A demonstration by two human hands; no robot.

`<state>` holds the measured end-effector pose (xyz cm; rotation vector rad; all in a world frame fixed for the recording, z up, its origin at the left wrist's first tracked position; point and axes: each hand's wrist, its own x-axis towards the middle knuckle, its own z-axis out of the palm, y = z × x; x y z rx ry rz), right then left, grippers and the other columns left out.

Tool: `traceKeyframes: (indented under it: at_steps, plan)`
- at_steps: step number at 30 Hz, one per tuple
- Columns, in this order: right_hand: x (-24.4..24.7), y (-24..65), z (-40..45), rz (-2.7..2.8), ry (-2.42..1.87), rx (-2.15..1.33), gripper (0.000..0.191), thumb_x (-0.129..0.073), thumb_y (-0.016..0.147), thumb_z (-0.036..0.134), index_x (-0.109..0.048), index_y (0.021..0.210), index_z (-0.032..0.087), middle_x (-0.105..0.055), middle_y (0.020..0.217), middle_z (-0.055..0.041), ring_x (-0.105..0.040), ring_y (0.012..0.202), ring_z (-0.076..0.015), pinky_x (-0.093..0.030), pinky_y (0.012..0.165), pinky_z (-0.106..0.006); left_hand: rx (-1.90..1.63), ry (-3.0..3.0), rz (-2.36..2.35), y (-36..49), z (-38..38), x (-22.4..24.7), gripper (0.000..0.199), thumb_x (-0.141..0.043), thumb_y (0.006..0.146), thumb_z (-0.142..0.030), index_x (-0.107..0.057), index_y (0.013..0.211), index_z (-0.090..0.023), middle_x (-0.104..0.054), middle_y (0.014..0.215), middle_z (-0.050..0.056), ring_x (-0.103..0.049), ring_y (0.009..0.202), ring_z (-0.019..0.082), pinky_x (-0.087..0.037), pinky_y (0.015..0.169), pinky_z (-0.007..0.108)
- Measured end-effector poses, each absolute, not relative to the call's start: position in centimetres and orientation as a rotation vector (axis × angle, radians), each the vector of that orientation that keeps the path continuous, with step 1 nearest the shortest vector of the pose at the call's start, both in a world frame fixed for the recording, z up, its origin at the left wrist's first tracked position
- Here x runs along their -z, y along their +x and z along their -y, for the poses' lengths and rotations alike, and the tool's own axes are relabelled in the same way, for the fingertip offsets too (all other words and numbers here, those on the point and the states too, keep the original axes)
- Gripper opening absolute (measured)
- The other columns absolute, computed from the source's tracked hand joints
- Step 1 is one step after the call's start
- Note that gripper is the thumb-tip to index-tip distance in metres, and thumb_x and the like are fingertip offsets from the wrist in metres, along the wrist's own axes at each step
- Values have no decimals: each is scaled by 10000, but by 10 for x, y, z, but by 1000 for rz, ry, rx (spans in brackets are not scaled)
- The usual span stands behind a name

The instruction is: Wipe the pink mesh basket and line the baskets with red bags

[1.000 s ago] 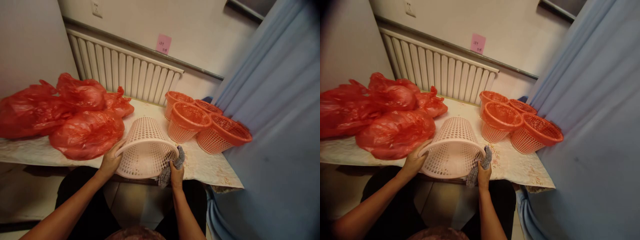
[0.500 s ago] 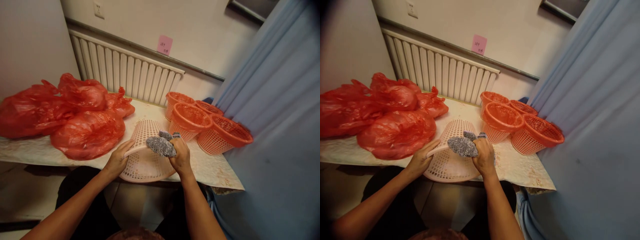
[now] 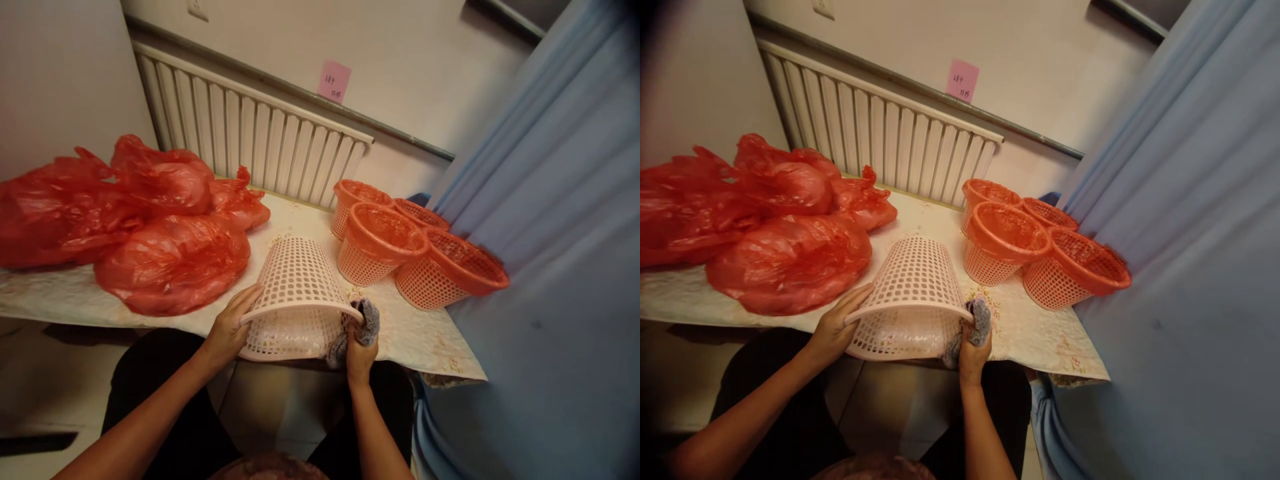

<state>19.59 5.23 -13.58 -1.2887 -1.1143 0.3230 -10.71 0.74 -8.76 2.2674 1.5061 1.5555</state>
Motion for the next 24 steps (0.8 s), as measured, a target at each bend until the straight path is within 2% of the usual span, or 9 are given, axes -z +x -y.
traceKeyframes:
  at_steps: [3, 6, 8, 11, 13, 16, 20, 24]
  plan:
    - [154, 191, -47, 943, -1433, -414, 541, -678, 690, 504, -648, 1069, 118, -700, 1011, -145, -648, 941, -280, -501, 830, -387, -1578, 2164, -1517, -111, -6, 88, 466, -422, 887, -171, -552, 1334, -177, -577, 1365, 114, -517, 1291, 238, -425, 1103, 436]
    - [134, 187, -49, 1017, -1428, -438, 517, -686, 687, 491, -655, 1053, 126, -701, 983, -122, -642, 922, -269, -491, 821, -374, -1612, 1922, -1617, -116, -8, 91, 451, -458, 869, -223, -574, 1300, -164, -606, 1333, 107, -556, 1247, 247, -423, 1099, 451]
    - [102, 185, -55, 1142, -1342, -372, 410, -654, 741, 424, -645, 1046, 150, -687, 948, -80, -625, 885, -237, -477, 800, -348, -1625, 1688, -1710, -118, -11, 96, 438, -480, 865, -286, -589, 1268, -154, -657, 1252, 106, -610, 1169, 257, -462, 1055, 465]
    - [46, 182, -72, 1414, -1187, -106, 132, -558, 801, 283, -612, 871, 185, -612, 817, -26, -560, 781, -198, -443, 725, -317, -1564, 1506, -1751, -115, -18, 103, 430, -515, 854, -347, -605, 1221, -141, -702, 1148, 112, -658, 1072, 269, -518, 974, 469]
    - [16, 180, -83, 1619, -1069, 102, 89, -501, 815, 201, -585, 842, 195, -578, 817, -32, -529, 803, -202, -427, 739, -323, -1540, 1533, -1762, -110, -23, 100, 445, -534, 841, -332, -590, 1237, -137, -685, 1187, 124, -651, 1087, 273, -511, 980, 475]
    - [-9, 172, -94, 1879, -949, 312, 160, -461, 807, 120, -578, 886, 194, -565, 851, -57, -506, 853, -219, -416, 783, -348, -1589, 1715, -1741, -102, -34, 79, 447, -532, 830, -269, -578, 1259, -151, -661, 1237, 117, -630, 1130, 257, -489, 1016, 452]
    - [-14, 163, -98, 2019, -926, 405, 189, -463, 809, 103, -573, 937, 187, -562, 884, -76, -498, 885, -237, -409, 797, -366, -1583, 2055, -1621, -100, -48, 47, 447, -468, 816, -163, -606, 1242, -147, -643, 1268, 118, -594, 1191, 247, -456, 1062, 446]
    - [-4, 166, -99, 1974, -878, 345, 125, -468, 846, 138, -558, 911, 195, -564, 853, -58, -506, 847, -223, -414, 772, -349, -1490, 2225, -1529, -102, -53, 41, 499, -416, 821, -126, -583, 1291, -119, -608, 1321, 151, -561, 1238, 264, -438, 1078, 489]
